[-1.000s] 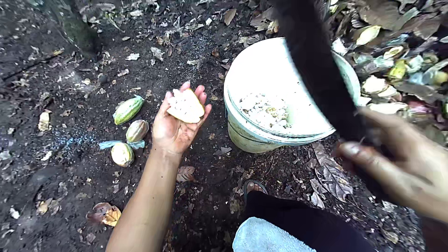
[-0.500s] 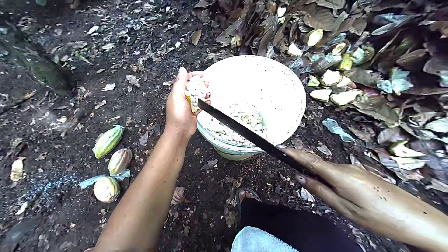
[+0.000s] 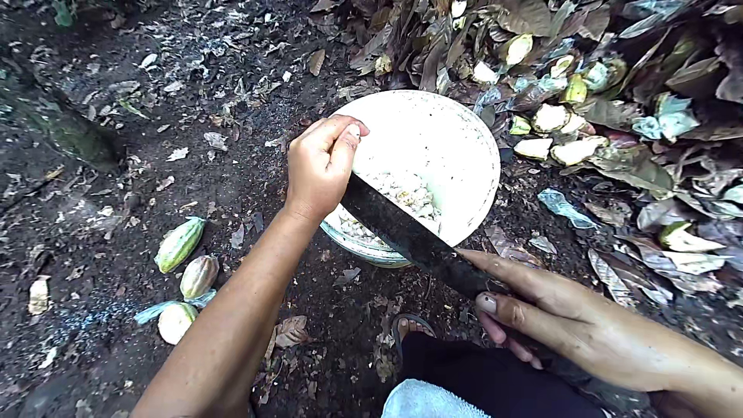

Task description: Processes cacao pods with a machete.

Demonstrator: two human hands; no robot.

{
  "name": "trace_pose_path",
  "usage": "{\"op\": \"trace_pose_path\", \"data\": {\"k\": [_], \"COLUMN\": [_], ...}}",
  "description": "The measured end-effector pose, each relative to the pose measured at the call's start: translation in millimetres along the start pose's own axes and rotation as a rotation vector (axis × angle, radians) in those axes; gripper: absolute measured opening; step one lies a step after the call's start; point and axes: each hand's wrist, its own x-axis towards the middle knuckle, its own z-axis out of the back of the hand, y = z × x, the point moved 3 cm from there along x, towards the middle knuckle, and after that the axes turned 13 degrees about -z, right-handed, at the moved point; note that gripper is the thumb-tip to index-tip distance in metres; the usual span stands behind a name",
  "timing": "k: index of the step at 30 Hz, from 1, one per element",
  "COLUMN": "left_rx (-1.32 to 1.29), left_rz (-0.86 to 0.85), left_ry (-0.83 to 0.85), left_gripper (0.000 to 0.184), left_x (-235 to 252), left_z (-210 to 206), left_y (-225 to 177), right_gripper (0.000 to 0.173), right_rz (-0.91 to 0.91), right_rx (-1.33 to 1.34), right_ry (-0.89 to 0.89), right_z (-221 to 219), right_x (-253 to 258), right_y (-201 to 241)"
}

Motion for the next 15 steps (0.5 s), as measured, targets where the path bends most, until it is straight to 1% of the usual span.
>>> {"op": "trace_pose_path", "data": {"k": [2, 4, 5, 7, 8, 10, 13, 15], "left_rx": [-0.104, -0.212, -0.245, -0.278, -0.300, -0.412, -0.641, -0.718], "left_rz": [-0.013, 0.004, 0.025, 0.096, 0.155, 0.348, 0.710, 0.833], "left_ry": [-0.054, -0.068, -0.046, 0.026, 0.044, -0.014, -0.179, -0.238], "left_gripper": [0.034, 0.034, 0.035, 0.036, 0.037, 0.041, 0.050, 0.051], "left_x": [-1.3, 0.3, 1.8, 3.5, 4.0, 3.0, 1.2, -0.8], "left_z": [-3.6, -5.3, -4.7, -3.1, -3.3, -4.3, -4.1, -7.2], "left_y": [3.4, 4.8, 5.2, 7.6, 10.5, 18.4, 24.8, 24.8], "right_gripper": [0.049, 0.048, 0.047, 0.048, 0.048, 0.050, 0.051, 0.050], "right_rz": [-0.038, -0.035, -0.032, -0.044, -0.045, -0.015, 0.057, 0.083], "right_rx": [0.138, 0.230, 0.228, 0.073, -0.063, -0.282, -0.397, -0.436], "right_ry": [0.107, 0.174, 0.170, 0.060, -0.020, -0.162, -0.277, -0.339], "right_z": [3.3, 8.7, 10.7, 13.6, 14.9, 15.9, 13.3, 9.7], "right_x": [2.2, 4.4, 4.3, 0.7, -2.6, -9.1, -14.6, -13.5], "right_y": [-1.3, -3.9, -4.5, -5.1, -5.3, -5.9, -6.7, -5.0]}}
